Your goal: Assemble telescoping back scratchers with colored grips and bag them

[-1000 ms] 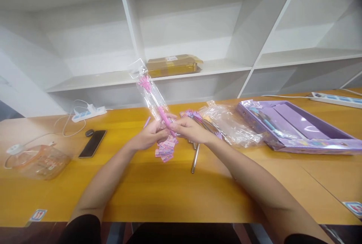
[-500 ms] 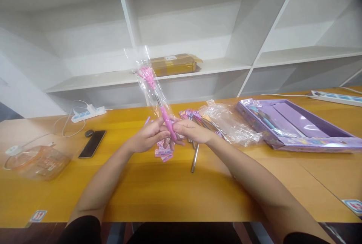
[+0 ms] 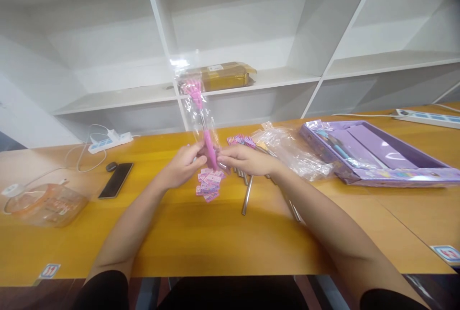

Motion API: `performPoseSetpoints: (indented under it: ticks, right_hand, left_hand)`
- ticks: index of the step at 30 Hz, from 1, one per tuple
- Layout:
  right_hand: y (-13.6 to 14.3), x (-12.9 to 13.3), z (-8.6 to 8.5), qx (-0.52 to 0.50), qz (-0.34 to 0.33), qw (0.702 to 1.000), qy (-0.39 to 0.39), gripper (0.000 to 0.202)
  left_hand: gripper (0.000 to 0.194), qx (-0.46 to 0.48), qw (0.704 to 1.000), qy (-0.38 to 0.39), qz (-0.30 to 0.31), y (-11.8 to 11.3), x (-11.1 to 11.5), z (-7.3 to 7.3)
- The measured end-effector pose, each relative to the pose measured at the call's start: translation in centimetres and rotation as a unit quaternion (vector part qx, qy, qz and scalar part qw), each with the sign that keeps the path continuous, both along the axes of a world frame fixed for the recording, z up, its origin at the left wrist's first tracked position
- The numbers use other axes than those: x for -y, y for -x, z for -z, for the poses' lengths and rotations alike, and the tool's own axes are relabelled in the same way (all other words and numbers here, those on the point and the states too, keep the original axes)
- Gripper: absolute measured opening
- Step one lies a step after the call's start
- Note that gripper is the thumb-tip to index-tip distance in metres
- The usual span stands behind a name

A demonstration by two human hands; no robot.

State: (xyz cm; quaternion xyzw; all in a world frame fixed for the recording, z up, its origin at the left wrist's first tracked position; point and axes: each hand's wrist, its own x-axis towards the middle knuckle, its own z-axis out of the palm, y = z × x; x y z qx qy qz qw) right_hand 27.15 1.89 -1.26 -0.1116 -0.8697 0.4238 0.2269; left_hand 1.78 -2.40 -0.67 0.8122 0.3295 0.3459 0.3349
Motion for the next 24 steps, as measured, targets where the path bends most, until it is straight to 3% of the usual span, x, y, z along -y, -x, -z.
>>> performPoseSetpoints:
  ticks: [4, 10, 13, 18, 24]
  right_hand:
    - [-0.3, -0.3, -0.3, 0.085, -0.009, 0.994, -0.067, 0.038]
    - [1.4, -0.2, 1.4, 0.149, -0.08, 0.984, -0.048, 0.034]
    - [2.8, -0.2, 3.2, 0.16, -0.134, 0.978, -0.011, 0.033]
    - [4.6, -0.2, 5.7, 0.2, -0.147, 0.969, 0.0, 0.027]
    - [5.4, 0.1, 7.1, 0.296, -0.141, 0.944, 0.029, 0.025]
  left_hand:
    - [0.032, 0.102, 0.988, -0.061, -0.102, 0.4, -1.5, 0.3]
    - [0.04, 0.236, 0.959, -0.054, -0.148, 0.7, -2.7, -0.1]
    - [0.045, 0.241, 0.956, -0.03, -0.163, 0.7, -2.7, -0.3]
    - [0.051, 0.19, 0.971, 0.048, -0.14, 0.5, -2.4, 0.0]
    - [0.035, 0.186, 0.968, -0.003, -0.168, 0.3, -2.0, -0.3]
